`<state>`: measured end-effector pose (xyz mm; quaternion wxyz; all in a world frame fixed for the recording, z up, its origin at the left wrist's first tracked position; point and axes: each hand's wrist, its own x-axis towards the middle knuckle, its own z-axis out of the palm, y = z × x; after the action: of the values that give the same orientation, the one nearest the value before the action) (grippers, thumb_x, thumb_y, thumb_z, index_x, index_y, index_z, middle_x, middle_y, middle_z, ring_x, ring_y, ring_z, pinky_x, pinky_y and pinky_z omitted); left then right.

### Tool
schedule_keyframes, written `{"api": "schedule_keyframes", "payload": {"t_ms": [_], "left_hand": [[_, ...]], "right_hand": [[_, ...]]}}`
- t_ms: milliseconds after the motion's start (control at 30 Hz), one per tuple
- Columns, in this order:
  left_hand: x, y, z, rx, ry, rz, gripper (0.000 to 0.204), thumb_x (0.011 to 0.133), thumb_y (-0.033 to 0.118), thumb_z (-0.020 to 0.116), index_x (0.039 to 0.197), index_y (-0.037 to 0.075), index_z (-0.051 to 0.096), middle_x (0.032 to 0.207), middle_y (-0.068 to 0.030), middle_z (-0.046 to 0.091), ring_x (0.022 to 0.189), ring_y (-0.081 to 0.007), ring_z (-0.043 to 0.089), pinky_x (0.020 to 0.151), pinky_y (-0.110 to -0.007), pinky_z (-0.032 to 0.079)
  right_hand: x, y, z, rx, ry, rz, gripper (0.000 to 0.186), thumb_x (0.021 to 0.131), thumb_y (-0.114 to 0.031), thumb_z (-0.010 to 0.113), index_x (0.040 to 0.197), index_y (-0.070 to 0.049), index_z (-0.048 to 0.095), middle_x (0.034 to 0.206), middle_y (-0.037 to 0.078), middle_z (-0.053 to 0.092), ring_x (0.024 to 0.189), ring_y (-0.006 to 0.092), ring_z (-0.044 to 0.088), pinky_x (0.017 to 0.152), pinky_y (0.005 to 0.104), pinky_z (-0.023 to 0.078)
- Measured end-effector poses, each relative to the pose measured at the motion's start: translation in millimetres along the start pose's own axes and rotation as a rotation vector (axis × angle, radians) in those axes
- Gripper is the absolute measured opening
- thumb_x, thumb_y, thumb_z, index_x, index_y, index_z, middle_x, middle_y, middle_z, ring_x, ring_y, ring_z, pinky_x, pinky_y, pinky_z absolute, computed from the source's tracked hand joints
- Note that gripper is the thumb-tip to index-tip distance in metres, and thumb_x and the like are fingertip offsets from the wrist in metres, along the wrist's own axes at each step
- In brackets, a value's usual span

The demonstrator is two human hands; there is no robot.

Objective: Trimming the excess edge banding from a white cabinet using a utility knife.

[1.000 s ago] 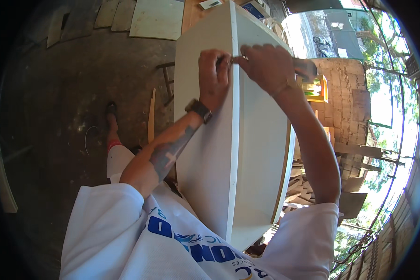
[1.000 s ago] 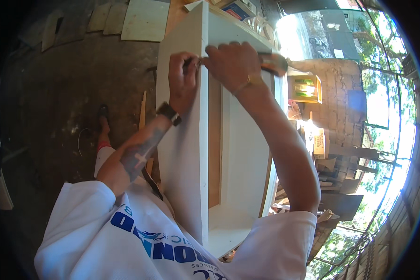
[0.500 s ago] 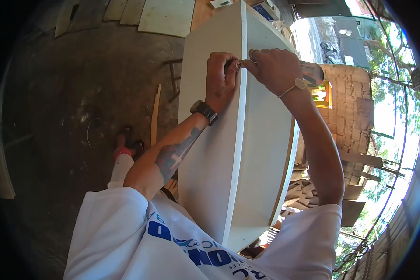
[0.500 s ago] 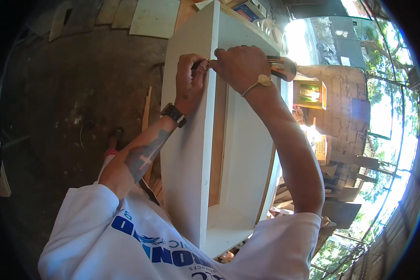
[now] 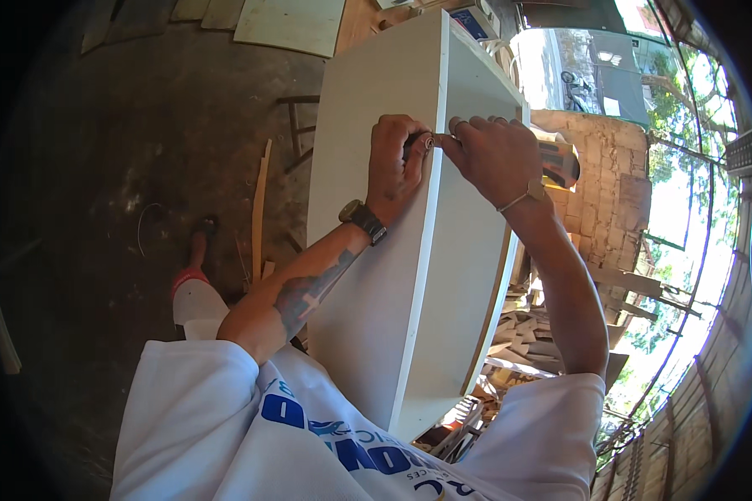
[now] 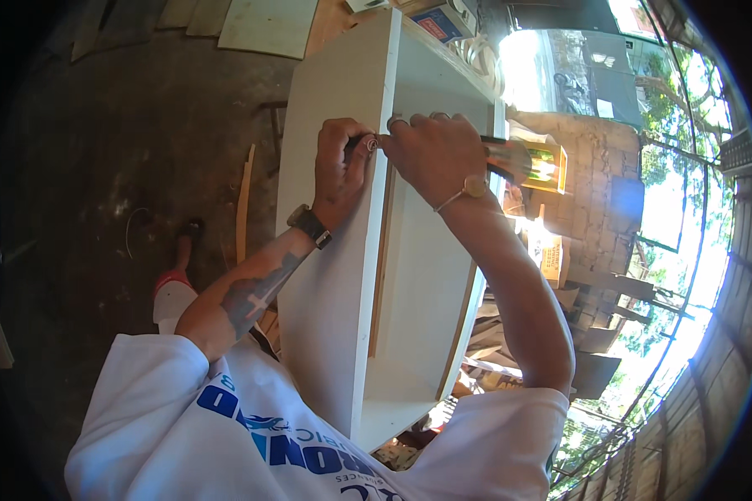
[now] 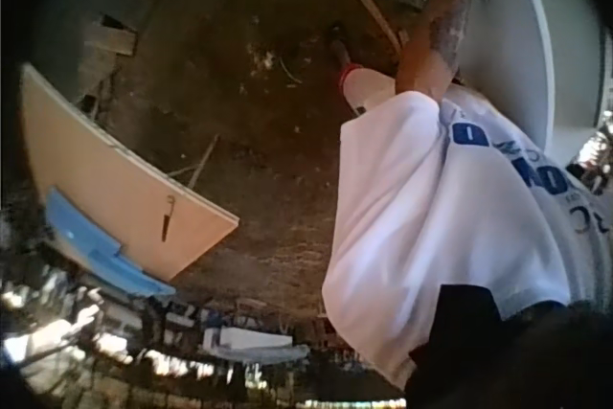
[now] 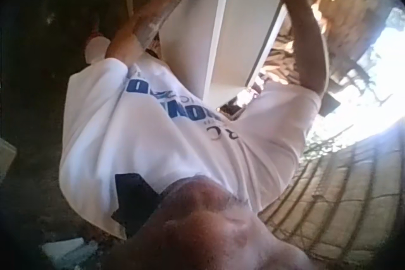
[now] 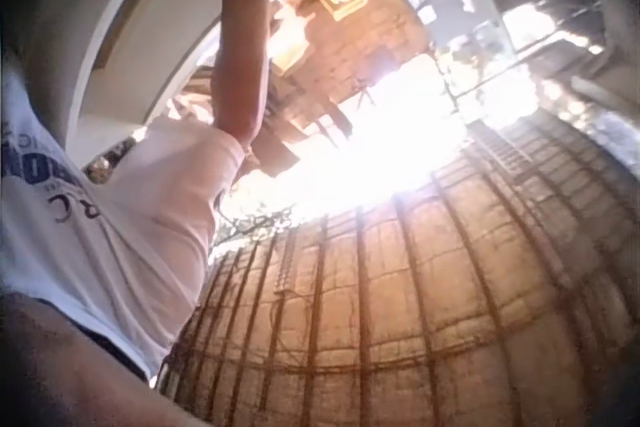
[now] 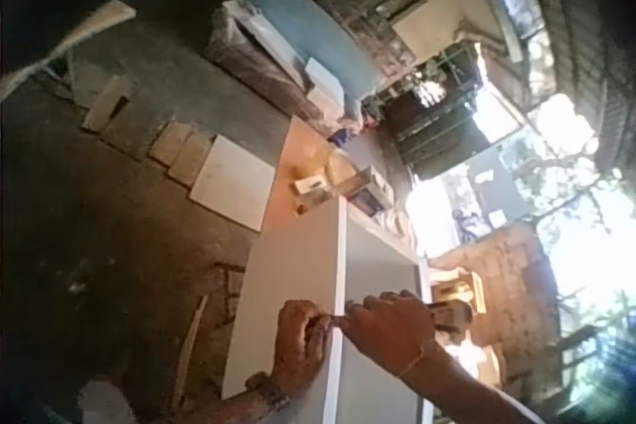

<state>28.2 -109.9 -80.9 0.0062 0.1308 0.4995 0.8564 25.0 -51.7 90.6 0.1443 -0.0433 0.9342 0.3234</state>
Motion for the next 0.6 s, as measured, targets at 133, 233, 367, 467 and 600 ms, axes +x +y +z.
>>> {"api": "schedule_keyframes", "payload": {"t_ms": [133,233,367,467,600], "left_hand": [[-6,2,-4,0.087,-0.012,0.022,0.012,0.091,-0.001,0.063,0.101,0.004,0.059,0.098,-0.0108,0.056,0.091,-0.0251,0.055,0.081,-0.036,0.047],[-17,7,-7,0.115,-0.015,0.056,0.012,0.090,-0.003,0.063,0.100,0.004,0.059,0.099,-0.0112,0.056,0.092,-0.0252,0.055,0.082,-0.036,0.046],[-26,12,-8,0.025,-0.010,-0.032,0.010,0.091,0.002,0.063,0.100,0.005,0.061,0.101,-0.0099,0.055,0.095,-0.0282,0.052,0.081,-0.038,0.045],[-17,8,-7,0.039,-0.002,-0.011,0.010,0.091,0.002,0.063,0.100,0.005,0.061,0.100,-0.0104,0.055,0.095,-0.0279,0.053,0.081,-0.038,0.045],[8,-3,-3,0.050,0.022,0.031,0.008,0.092,0.002,0.063,0.099,0.004,0.061,0.100,-0.0106,0.055,0.092,-0.0267,0.053,0.080,-0.038,0.045]], "right_hand": [[-5,-3,1,0.020,0.095,-0.021,0.025,0.090,-0.037,0.067,0.087,-0.013,0.070,0.071,0.003,0.064,0.072,0.0225,0.068,0.064,0.0367,0.052],[-19,-9,0,0.013,0.114,-0.046,0.024,0.088,-0.037,0.069,0.088,-0.013,0.071,0.070,0.003,0.063,0.071,0.0209,0.068,0.063,0.0353,0.052],[-26,-15,3,0.000,0.126,-0.035,0.023,0.088,-0.037,0.070,0.088,-0.014,0.071,0.070,0.003,0.064,0.070,0.0200,0.068,0.062,0.0346,0.051],[-17,-12,5,0.003,0.135,-0.021,0.025,0.088,-0.039,0.069,0.088,-0.014,0.071,0.070,0.003,0.064,0.071,0.0215,0.068,0.063,0.0359,0.052],[6,-2,8,-0.013,0.124,0.015,0.028,0.090,-0.042,0.067,0.089,-0.014,0.070,0.071,0.004,0.066,0.073,0.0238,0.069,0.066,0.0383,0.052]]}}
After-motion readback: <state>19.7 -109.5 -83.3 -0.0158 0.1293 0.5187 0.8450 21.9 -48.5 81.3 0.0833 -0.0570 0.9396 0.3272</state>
